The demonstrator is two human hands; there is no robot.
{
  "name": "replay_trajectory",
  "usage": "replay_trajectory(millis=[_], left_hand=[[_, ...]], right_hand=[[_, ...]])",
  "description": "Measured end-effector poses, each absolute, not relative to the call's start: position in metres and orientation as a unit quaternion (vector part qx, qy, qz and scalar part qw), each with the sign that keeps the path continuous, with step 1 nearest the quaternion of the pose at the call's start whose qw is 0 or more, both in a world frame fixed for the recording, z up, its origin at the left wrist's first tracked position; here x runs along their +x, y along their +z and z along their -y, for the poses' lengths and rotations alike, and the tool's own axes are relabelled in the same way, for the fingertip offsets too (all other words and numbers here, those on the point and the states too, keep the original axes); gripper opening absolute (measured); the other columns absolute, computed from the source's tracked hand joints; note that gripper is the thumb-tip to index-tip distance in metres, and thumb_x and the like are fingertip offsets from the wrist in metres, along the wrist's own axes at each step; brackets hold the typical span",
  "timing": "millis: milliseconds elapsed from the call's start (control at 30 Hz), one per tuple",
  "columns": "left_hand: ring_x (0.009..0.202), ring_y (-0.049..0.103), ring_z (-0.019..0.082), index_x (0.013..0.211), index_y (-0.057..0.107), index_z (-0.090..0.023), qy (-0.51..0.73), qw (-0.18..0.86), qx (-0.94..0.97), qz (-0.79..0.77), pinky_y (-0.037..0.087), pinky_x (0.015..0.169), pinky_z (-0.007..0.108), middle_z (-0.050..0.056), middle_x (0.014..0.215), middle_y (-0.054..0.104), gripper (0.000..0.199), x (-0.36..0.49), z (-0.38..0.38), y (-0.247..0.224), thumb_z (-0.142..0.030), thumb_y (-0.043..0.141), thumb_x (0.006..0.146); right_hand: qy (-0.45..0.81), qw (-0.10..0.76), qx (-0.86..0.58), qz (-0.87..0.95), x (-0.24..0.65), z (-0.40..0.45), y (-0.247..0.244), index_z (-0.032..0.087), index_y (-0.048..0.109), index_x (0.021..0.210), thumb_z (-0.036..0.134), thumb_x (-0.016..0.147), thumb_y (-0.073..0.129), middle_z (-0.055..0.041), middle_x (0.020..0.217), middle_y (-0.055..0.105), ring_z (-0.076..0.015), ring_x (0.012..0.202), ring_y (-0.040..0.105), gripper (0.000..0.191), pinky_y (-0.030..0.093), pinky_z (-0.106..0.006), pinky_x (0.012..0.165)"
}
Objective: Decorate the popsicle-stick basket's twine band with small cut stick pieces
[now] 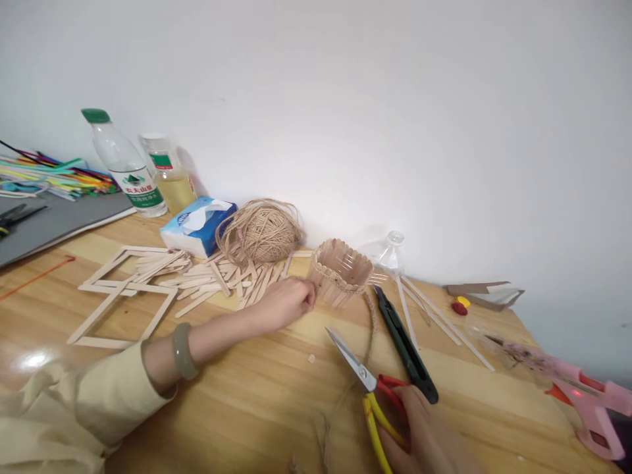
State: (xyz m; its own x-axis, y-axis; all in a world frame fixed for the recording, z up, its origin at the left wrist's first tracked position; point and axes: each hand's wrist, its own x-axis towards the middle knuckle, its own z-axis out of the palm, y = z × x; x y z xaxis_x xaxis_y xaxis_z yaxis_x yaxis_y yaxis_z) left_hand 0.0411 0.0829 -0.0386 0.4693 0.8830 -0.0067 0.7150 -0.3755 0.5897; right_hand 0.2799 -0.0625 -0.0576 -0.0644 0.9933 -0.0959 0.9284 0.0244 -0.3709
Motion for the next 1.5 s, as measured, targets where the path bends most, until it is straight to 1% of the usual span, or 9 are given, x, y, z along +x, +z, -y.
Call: replay_trajectory(millis=[100,200,400,467,533,600,1133,1333,1500], left_hand=[[0.079,0.061,0.019,0.079,0.068,-0.018,0.169,0.328,0.795,-0.482,0.043,0.075,0.027,0.004,0.081,0.07,0.016,0.037,-0.082,-0.041,-0.014,0.054,0.073],[0.076,0.063,0.017,0.077,0.069,-0.016,0.179,0.409,0.764,-0.466,0.045,0.071,0.024,0.003,0.08,0.071,0.013,0.034,-0.079,-0.041,-0.017,0.056,0.073],[0.064,0.06,0.015,0.072,0.067,-0.013,0.208,0.514,0.688,-0.468,0.045,0.062,0.024,0.002,0.068,0.068,0.013,0.025,-0.077,-0.022,-0.024,0.06,0.07],[0.064,0.058,0.014,0.07,0.066,-0.013,0.225,0.532,0.672,-0.464,0.044,0.063,0.024,0.001,0.066,0.067,0.011,0.022,-0.078,-0.014,-0.023,0.062,0.068],[0.064,0.057,0.013,0.07,0.064,-0.013,0.238,0.548,0.658,-0.459,0.043,0.063,0.024,0.001,0.066,0.066,0.01,0.02,-0.079,-0.009,-0.023,0.063,0.067],[0.064,0.057,0.013,0.07,0.063,-0.013,0.248,0.564,0.645,-0.453,0.043,0.063,0.024,0.001,0.067,0.065,0.011,0.02,-0.08,-0.007,-0.023,0.063,0.067],[0.064,0.058,0.011,0.067,0.063,-0.014,0.262,0.66,0.557,-0.43,0.045,0.061,0.023,0.001,0.068,0.067,0.009,0.032,-0.072,0.001,-0.022,0.068,0.064],[0.06,0.056,0.008,0.071,0.063,-0.014,0.271,0.675,0.54,-0.423,0.046,0.061,0.021,-0.001,0.068,0.066,0.011,0.038,-0.061,-0.002,-0.023,0.067,0.066],[0.063,0.054,0.009,0.07,0.064,-0.014,0.274,0.673,0.538,-0.427,0.048,0.058,0.021,-0.003,0.065,0.06,0.01,0.045,-0.049,0.005,-0.021,0.068,0.065]], right_hand=[[0.131,0.098,-0.668,0.726,0.286,0.049,-0.057,0.013,0.052,0.105,0.043,0.083,0.04,-0.0181,0.105,0.063,-0.0317,0.094,0.063,0.039,0.049,-0.049,0.081],[0.091,0.1,-0.662,0.738,0.296,0.038,-0.052,0.014,0.053,0.107,0.043,0.083,0.044,-0.0154,0.106,0.064,-0.03,0.099,0.061,0.039,0.048,-0.047,0.086],[-0.062,0.094,-0.586,0.803,0.285,0.033,-0.032,0.015,0.063,0.099,0.032,0.089,0.04,-0.0144,0.101,0.065,-0.0329,0.095,0.06,0.03,0.048,-0.05,0.079],[-0.035,0.135,-0.542,0.828,0.266,0.031,-0.029,0.015,0.063,0.096,0.022,0.092,0.036,-0.0135,0.1,0.065,-0.0283,0.094,0.061,0.029,0.049,-0.043,0.078],[0.077,0.151,-0.496,0.852,0.242,0.026,-0.029,0.017,0.063,0.089,0.015,0.091,0.036,-0.0099,0.09,0.064,-0.0218,0.079,0.063,0.027,0.051,-0.034,0.068],[0.118,0.142,-0.476,0.86,0.221,0.019,-0.034,0.02,0.062,0.095,0.01,0.087,0.044,-0.0058,0.09,0.063,-0.0182,0.08,0.063,0.023,0.051,-0.028,0.068],[0.287,0.223,-0.501,0.786,0.205,0.004,-0.051,0.018,0.057,0.068,-0.001,0.072,0.046,-0.0039,0.076,0.059,-0.0194,0.07,0.055,0.023,0.043,-0.032,0.065],[0.412,0.357,-0.53,0.65,0.219,-0.003,-0.028,0.02,0.056,0.08,0.022,0.077,0.058,-0.0008,0.073,0.062,-0.0159,0.069,0.061,0.004,0.05,-0.026,0.062],[0.465,0.459,-0.511,0.559,0.224,-0.008,-0.017,0.022,0.057,0.08,0.035,0.073,0.069,0.0025,0.077,0.062,-0.0115,0.075,0.062,0.019,0.05,-0.018,0.067]])
